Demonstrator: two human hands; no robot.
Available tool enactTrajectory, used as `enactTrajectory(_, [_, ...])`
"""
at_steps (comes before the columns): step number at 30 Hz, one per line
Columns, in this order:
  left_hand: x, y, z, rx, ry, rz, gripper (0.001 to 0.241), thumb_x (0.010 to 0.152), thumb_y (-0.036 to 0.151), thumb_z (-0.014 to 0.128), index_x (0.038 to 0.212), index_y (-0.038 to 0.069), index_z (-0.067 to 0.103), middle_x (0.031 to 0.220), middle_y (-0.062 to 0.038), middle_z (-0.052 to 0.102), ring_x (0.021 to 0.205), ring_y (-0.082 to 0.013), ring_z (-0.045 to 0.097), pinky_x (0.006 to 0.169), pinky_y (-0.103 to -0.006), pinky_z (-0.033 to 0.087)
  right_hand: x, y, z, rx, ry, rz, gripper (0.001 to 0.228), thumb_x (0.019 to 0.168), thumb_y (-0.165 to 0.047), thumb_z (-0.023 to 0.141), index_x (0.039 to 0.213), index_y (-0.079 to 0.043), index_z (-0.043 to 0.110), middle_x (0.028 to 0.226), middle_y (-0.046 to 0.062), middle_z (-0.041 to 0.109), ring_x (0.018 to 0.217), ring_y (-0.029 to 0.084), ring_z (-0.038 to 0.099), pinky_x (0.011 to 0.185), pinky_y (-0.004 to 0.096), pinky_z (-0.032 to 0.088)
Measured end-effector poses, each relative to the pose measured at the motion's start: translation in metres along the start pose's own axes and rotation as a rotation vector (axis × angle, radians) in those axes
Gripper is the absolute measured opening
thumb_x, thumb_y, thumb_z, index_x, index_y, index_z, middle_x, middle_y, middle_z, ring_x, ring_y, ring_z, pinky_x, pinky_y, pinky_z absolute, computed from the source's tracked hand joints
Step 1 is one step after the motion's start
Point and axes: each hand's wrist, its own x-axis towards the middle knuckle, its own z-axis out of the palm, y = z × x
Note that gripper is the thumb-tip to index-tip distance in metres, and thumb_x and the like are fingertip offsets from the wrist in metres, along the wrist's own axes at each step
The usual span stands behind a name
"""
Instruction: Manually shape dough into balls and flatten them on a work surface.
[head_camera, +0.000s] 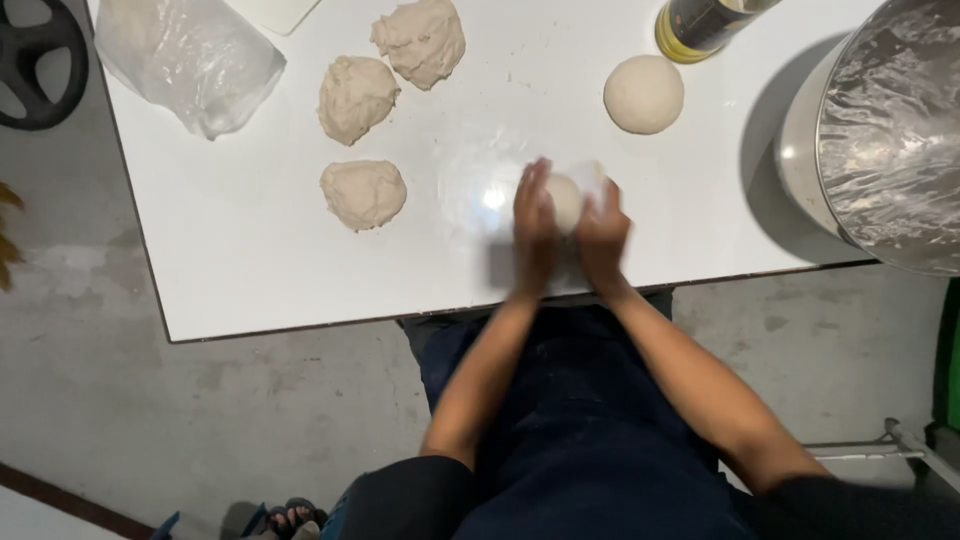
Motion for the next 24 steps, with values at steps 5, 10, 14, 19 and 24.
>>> enactTrajectory(5, [-0.043,-0.061,-0.027,-0.083,-0.147,-0.101,0.058,0.114,0.037,0.033,0.155,-0.003,0.043,0.164,-0.02,0.041,0.149,-0.0337,0.045,0.116,-0.0462,0.048,0.056,-0.01,0.004,0.036,-0.039,0.021,0.042,0.108,-0.025,0.06,0.137,0.007,0.057,0.102,0.027,0.074,0.09,0.032,0.075,0.079,0.044,0.058])
enactTrajectory(10, [0.022,-0.001,-0.003,-0.075,0.046,-0.154,0.054,0.113,0.032,0.033,0.155,0.0,0.04,0.163,-0.016,0.042,0.149,-0.0291,0.044,0.121,-0.0436,0.04,0.036,0.023,-0.037,0.04,0.069,0.079,0.045,0.11,-0.023,0.056,0.142,0.008,0.053,0.106,0.023,0.076,0.093,0.028,0.077,0.082,0.042,0.061])
enactTrajectory(14, [-0.009,0.012,0.058,0.134,-0.006,0.047,0.051,0.115,0.027,0.03,0.156,0.0,0.046,0.165,-0.015,0.043,0.157,-0.0264,0.037,0.132,-0.0398,0.026,-0.004,0.043,0.038,0.024,0.039,0.034,0.044,0.109,-0.019,0.053,0.146,0.004,0.053,0.101,0.027,0.073,0.093,0.035,0.075,0.078,0.045,0.06])
enactTrajectory(19, [-0.026,-0.048,-0.005,0.168,-0.199,-0.074,0.047,0.115,0.027,0.036,0.147,0.0,0.059,0.155,-0.016,0.059,0.147,-0.0261,0.055,0.127,-0.0371,0.043,0.032,0.023,-0.029,-0.153,-0.104,-0.051,0.04,0.109,-0.021,0.064,0.139,0.006,0.058,0.087,0.029,0.07,0.08,0.038,0.07,0.075,0.047,0.057])
enactTrajectory(24, [0.047,-0.002,0.011,-0.126,-0.084,-0.048,0.053,0.112,0.024,0.038,0.158,-0.002,0.039,0.166,-0.02,0.039,0.154,-0.0286,0.036,0.129,-0.0386,0.027,0.014,0.028,-0.067,-0.051,0.065,0.157,0.042,0.108,-0.014,0.058,0.14,0.011,0.049,0.081,0.02,0.074,0.07,0.024,0.073,0.061,0.038,0.057])
